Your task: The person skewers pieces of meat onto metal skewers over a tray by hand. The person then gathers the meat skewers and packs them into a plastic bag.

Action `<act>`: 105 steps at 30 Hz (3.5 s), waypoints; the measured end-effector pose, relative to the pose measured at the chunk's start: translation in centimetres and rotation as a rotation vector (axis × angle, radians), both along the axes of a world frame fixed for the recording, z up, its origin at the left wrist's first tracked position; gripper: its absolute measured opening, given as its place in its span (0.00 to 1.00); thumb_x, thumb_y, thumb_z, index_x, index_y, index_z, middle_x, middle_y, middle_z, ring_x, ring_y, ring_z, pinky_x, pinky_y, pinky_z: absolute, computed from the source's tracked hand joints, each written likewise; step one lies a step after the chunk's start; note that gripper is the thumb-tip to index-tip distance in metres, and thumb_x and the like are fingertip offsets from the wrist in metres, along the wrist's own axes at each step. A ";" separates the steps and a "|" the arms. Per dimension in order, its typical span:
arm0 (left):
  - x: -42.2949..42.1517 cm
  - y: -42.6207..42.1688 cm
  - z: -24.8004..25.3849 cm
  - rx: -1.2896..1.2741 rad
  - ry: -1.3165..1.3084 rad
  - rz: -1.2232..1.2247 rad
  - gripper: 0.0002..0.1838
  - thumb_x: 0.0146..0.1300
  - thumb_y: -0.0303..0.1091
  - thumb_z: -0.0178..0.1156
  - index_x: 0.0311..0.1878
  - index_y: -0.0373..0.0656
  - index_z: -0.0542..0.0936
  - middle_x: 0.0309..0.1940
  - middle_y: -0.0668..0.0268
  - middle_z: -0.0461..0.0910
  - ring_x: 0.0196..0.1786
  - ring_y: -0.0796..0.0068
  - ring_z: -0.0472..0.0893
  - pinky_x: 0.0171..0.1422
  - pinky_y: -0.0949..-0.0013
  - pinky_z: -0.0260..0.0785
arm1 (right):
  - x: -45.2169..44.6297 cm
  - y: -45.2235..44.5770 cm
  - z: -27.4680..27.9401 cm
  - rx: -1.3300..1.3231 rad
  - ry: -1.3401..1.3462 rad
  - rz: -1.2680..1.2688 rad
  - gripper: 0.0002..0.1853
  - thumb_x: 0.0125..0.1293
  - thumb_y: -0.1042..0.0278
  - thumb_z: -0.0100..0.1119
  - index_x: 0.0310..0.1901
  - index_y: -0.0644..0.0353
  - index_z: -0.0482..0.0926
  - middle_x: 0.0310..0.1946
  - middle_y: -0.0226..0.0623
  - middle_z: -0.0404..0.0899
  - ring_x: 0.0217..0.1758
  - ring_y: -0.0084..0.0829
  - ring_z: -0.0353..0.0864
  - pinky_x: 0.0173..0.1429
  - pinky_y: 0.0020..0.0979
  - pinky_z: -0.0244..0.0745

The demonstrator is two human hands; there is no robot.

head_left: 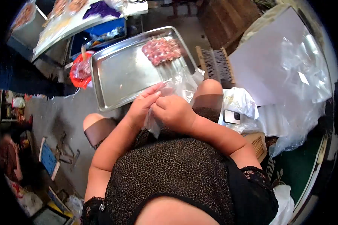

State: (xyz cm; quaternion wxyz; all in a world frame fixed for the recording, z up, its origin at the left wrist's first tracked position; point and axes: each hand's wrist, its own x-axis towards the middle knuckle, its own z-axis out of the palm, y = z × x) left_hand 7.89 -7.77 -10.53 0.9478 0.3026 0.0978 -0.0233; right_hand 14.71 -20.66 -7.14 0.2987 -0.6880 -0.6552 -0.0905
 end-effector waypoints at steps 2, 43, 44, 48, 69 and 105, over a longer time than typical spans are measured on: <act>-1.2 2.0 0.4 0.182 0.022 -0.020 0.21 0.65 0.28 0.52 0.61 0.38 0.68 0.52 0.61 0.76 0.52 0.73 0.76 0.58 0.68 0.68 | -0.4 0.0 0.8 -0.103 0.162 0.053 0.08 0.52 0.70 0.62 0.33 0.61 0.76 0.27 0.38 0.74 0.30 0.40 0.75 0.32 0.36 0.71; -6.6 1.8 5.1 1.391 -0.082 -0.072 0.15 0.55 0.39 0.65 0.23 0.37 0.75 0.16 0.62 0.72 0.21 0.76 0.71 0.26 0.70 0.63 | -0.6 0.1 -1.9 -0.314 1.911 0.092 0.06 0.60 0.67 0.62 0.30 0.59 0.76 0.28 0.25 0.77 0.30 0.15 0.72 0.36 0.19 0.68; -6.8 2.0 4.5 1.390 -0.078 -0.066 0.15 0.55 0.39 0.65 0.23 0.37 0.75 0.16 0.62 0.72 0.21 0.76 0.71 0.26 0.70 0.63 | -0.5 -0.2 -1.9 -0.225 2.002 0.068 0.06 0.60 0.68 0.61 0.31 0.59 0.76 0.28 0.25 0.77 0.29 0.15 0.72 0.35 0.20 0.68; -7.0 5.3 4.3 1.653 0.339 0.134 0.19 0.59 0.43 0.57 0.22 0.37 0.75 0.18 0.54 0.72 0.20 0.60 0.72 0.27 0.63 0.64 | 2.1 0.1 -3.2 0.275 2.104 0.191 0.10 0.67 0.66 0.49 0.46 0.61 0.73 0.43 0.38 0.77 0.50 0.31 0.75 0.58 0.35 0.69; -5.7 8.2 2.5 1.752 0.163 0.259 0.26 0.53 0.12 0.49 0.55 0.44 0.75 0.44 0.58 0.80 0.48 0.70 0.79 0.55 0.70 0.68 | 5.2 -1.4 -1.1 -0.227 1.323 -0.016 0.20 0.53 0.78 0.63 0.49 0.57 0.72 0.27 0.19 0.66 0.25 0.12 0.60 0.29 0.15 0.57; -8.2 6.0 -0.7 1.419 0.034 -0.721 0.16 0.55 0.44 0.64 0.33 0.40 0.76 0.27 0.56 0.78 0.32 0.54 0.76 0.35 0.63 0.68 | 12.8 -0.5 -5.0 -0.130 1.074 -0.288 0.15 0.54 0.77 0.48 0.43 0.61 0.80 0.54 0.44 0.75 0.59 0.36 0.72 0.60 0.26 0.65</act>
